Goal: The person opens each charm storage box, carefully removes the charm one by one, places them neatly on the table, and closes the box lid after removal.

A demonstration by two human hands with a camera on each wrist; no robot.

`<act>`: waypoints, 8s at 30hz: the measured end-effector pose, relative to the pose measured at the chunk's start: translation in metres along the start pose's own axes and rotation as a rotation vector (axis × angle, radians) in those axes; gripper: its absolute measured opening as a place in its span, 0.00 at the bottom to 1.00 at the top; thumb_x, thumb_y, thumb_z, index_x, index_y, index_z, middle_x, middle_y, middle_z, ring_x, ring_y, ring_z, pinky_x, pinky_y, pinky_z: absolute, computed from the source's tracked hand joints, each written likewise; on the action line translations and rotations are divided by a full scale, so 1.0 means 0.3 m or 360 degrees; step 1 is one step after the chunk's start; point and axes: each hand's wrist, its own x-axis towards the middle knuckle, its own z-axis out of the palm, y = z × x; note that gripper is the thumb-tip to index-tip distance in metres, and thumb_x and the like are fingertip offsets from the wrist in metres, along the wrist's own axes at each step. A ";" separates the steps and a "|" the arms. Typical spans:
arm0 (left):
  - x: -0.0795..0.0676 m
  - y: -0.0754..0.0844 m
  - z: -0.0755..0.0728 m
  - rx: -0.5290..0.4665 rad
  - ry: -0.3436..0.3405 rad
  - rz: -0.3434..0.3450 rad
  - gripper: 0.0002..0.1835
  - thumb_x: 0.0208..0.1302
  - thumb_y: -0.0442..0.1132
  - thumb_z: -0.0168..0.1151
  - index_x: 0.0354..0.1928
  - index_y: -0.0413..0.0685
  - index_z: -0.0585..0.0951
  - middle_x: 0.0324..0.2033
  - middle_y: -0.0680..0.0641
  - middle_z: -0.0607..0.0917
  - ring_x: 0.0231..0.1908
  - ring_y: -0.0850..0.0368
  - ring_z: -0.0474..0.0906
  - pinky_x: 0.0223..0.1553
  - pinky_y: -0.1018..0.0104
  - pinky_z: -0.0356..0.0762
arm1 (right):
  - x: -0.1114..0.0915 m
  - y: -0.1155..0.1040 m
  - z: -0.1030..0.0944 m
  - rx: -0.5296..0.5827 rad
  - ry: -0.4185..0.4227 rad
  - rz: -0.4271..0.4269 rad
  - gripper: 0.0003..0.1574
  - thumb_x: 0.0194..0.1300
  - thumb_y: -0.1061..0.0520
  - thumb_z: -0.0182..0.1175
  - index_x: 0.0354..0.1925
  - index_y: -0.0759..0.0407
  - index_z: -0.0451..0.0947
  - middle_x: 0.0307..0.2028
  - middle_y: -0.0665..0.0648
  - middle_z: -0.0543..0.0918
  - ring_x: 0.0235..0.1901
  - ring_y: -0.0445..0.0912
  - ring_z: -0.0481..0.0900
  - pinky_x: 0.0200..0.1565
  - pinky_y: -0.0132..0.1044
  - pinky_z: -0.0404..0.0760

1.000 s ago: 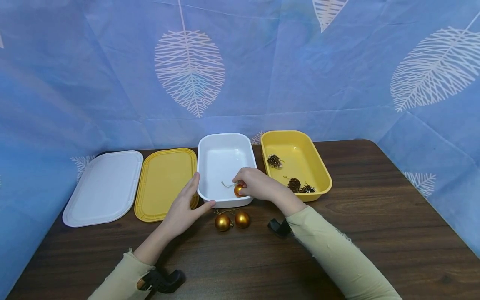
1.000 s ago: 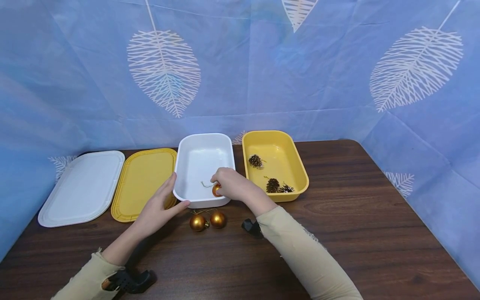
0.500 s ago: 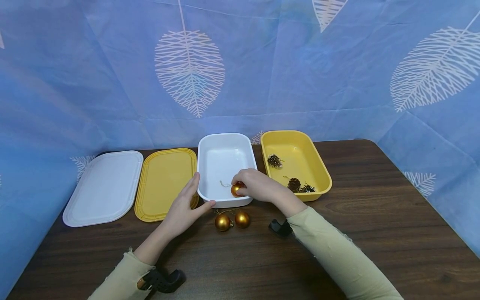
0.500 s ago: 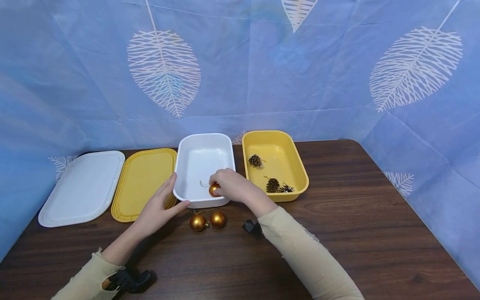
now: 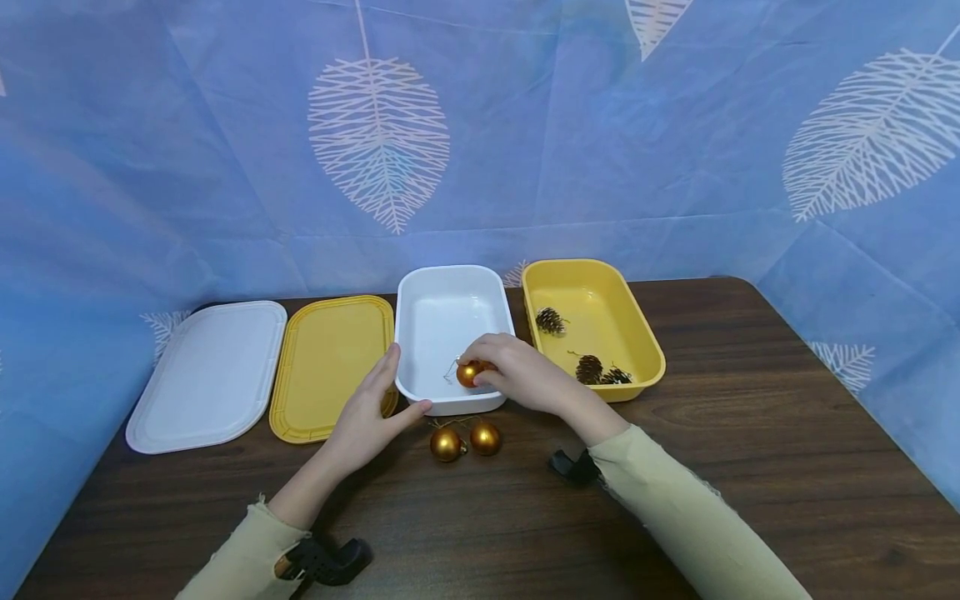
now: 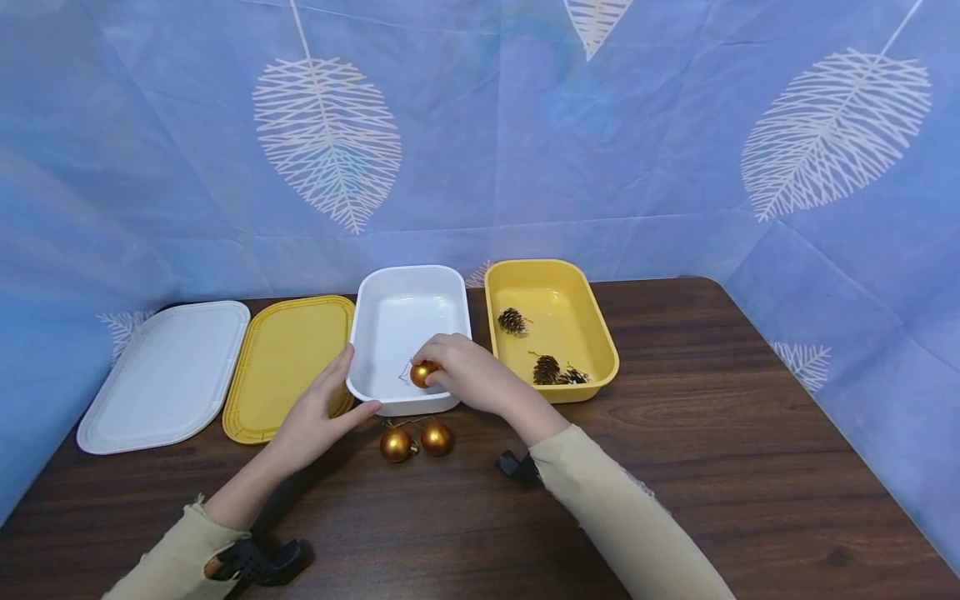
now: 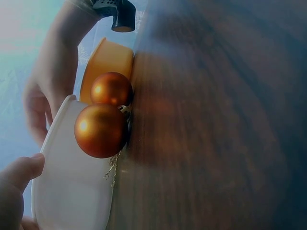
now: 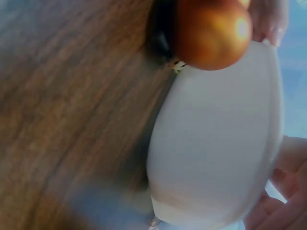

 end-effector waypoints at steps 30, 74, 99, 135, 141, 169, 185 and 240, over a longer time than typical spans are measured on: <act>-0.002 -0.001 -0.001 -0.0001 0.0005 0.0016 0.52 0.59 0.60 0.63 0.75 0.45 0.47 0.73 0.42 0.49 0.71 0.42 0.47 0.64 0.41 0.54 | -0.243 -0.005 -0.088 0.0353 -0.0132 -0.0197 0.21 0.64 0.64 0.61 0.56 0.54 0.76 0.54 0.49 0.77 0.55 0.44 0.74 0.54 0.40 0.75; 0.000 0.000 -0.001 0.0015 0.0006 0.0015 0.52 0.59 0.60 0.63 0.75 0.45 0.47 0.73 0.41 0.49 0.71 0.42 0.47 0.65 0.42 0.53 | -0.288 0.035 -0.042 0.0176 -0.0446 -0.0003 0.18 0.68 0.67 0.54 0.55 0.57 0.77 0.54 0.51 0.77 0.56 0.45 0.73 0.57 0.41 0.72; 0.000 0.000 0.002 0.0010 0.0009 0.0011 0.52 0.59 0.60 0.63 0.75 0.46 0.47 0.73 0.41 0.49 0.71 0.42 0.47 0.64 0.41 0.53 | -0.291 0.027 -0.034 0.0187 -0.0397 0.0002 0.21 0.69 0.67 0.53 0.58 0.58 0.75 0.58 0.53 0.74 0.58 0.46 0.72 0.56 0.41 0.73; -0.003 0.005 0.001 -0.0005 0.0003 0.0005 0.52 0.59 0.60 0.64 0.75 0.46 0.47 0.73 0.40 0.49 0.71 0.42 0.47 0.64 0.41 0.54 | -0.059 0.023 -0.090 0.0072 0.0010 0.0012 0.16 0.66 0.65 0.59 0.53 0.59 0.79 0.51 0.55 0.80 0.50 0.51 0.77 0.49 0.43 0.77; -0.003 0.003 0.002 -0.0001 -0.0003 -0.0009 0.52 0.59 0.61 0.63 0.75 0.46 0.47 0.73 0.41 0.49 0.71 0.42 0.47 0.64 0.41 0.54 | -0.014 0.042 -0.072 0.0033 -0.0086 0.0097 0.20 0.64 0.63 0.62 0.55 0.62 0.77 0.53 0.57 0.78 0.50 0.52 0.75 0.49 0.43 0.76; -0.001 0.004 -0.003 -0.0026 0.0000 0.0011 0.52 0.59 0.60 0.64 0.75 0.46 0.47 0.73 0.41 0.49 0.71 0.43 0.47 0.63 0.40 0.54 | 0.101 0.023 -0.003 -0.0424 -0.0373 0.0258 0.21 0.51 0.71 0.68 0.46 0.65 0.81 0.42 0.61 0.81 0.43 0.52 0.77 0.47 0.41 0.76; 0.000 -0.001 0.001 -0.0018 0.0008 0.0021 0.52 0.59 0.60 0.63 0.75 0.45 0.47 0.73 0.40 0.50 0.71 0.43 0.47 0.64 0.41 0.54 | 0.041 -0.001 -0.036 -0.0136 -0.0084 0.0186 0.21 0.58 0.65 0.66 0.51 0.65 0.79 0.49 0.59 0.81 0.52 0.52 0.76 0.55 0.43 0.74; -0.003 0.003 -0.001 -0.0006 -0.0002 0.0011 0.52 0.60 0.61 0.62 0.75 0.46 0.47 0.73 0.41 0.49 0.71 0.42 0.48 0.64 0.41 0.54 | -0.368 0.002 -0.122 -0.0053 0.0165 0.0199 0.21 0.56 0.58 0.70 0.49 0.56 0.81 0.46 0.49 0.82 0.45 0.44 0.80 0.45 0.40 0.80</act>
